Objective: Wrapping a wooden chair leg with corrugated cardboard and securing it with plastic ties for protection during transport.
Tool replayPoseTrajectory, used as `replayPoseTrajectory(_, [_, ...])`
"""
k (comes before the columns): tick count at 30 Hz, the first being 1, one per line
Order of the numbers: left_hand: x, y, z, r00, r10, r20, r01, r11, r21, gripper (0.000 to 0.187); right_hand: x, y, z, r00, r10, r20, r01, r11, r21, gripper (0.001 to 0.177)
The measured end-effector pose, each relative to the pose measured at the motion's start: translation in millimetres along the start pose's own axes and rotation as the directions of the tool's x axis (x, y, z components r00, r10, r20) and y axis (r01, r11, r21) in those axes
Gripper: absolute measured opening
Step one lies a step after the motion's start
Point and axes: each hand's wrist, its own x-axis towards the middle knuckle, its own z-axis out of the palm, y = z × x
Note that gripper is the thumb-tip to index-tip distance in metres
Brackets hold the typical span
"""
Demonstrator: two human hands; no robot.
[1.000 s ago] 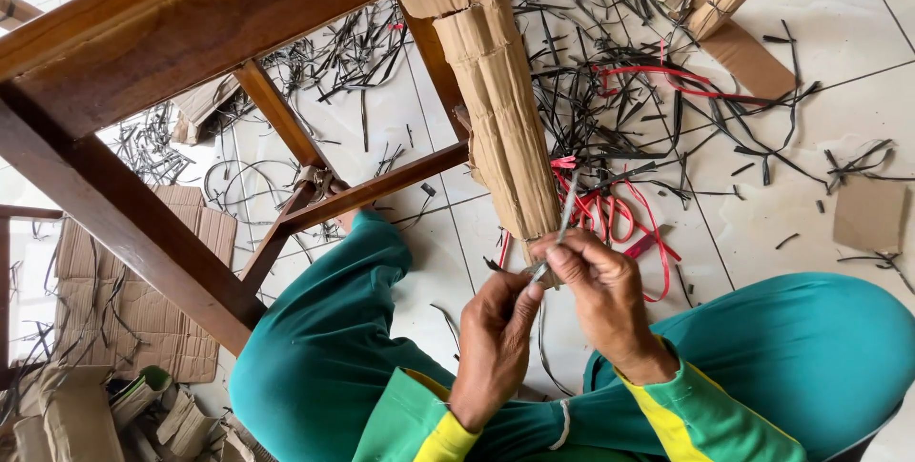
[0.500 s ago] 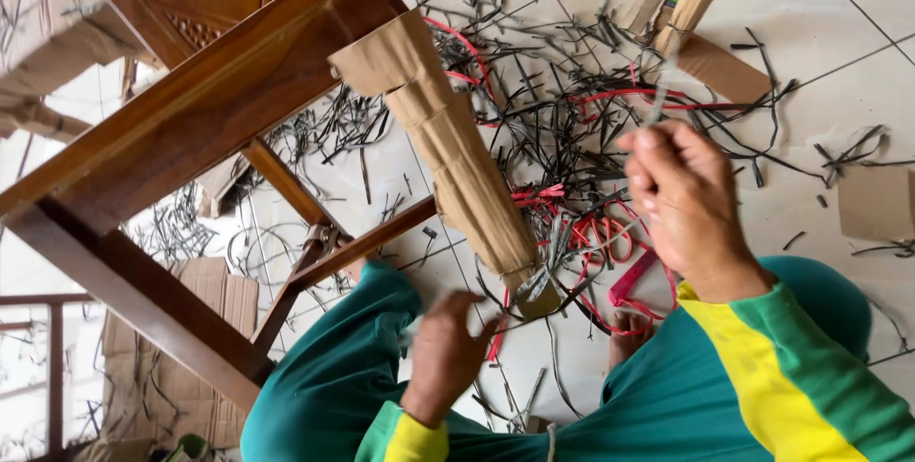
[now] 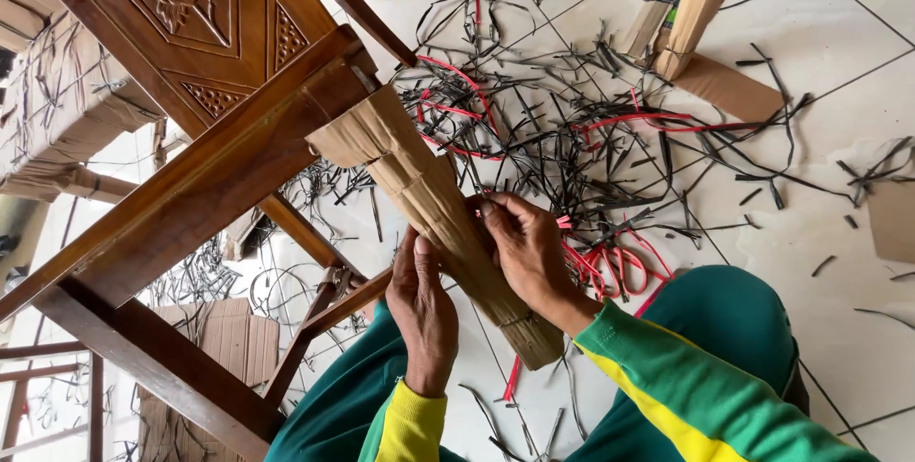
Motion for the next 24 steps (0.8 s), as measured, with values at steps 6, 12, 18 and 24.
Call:
replayPoseTrajectory(6, [17, -48, -2, 0.956, -0.252, -0.153, 0.200, 0.935, -0.293, 0.041, 13, -9, 22, 0.997, -0.005, -0.074, 0.010, 0.998, 0.058, 0.018])
replayPoseTrajectory(12, [23, -21, 15, 0.872, -0.486, -0.049, 0.364, 0.713, -0.599, 0.046, 10, -19, 28, 0.996, -0.014, -0.093, 0.017, 0.999, 0.033, 0.022])
replayPoseTrajectory(18, [36, -68, 23, 0.857, -0.514, 0.019, 0.394, 0.632, -0.667, 0.044, 31, 15, 19, 0.942, 0.336, 0.003, -0.336, 0.941, 0.039, 0.019])
replayPoseTrajectory(24, [39, -64, 19, 0.776, -0.620, 0.120, 0.518, 0.517, -0.681, 0.044, 47, 41, -4, 0.882, 0.444, 0.159, -0.441, 0.896, -0.053, 0.016])
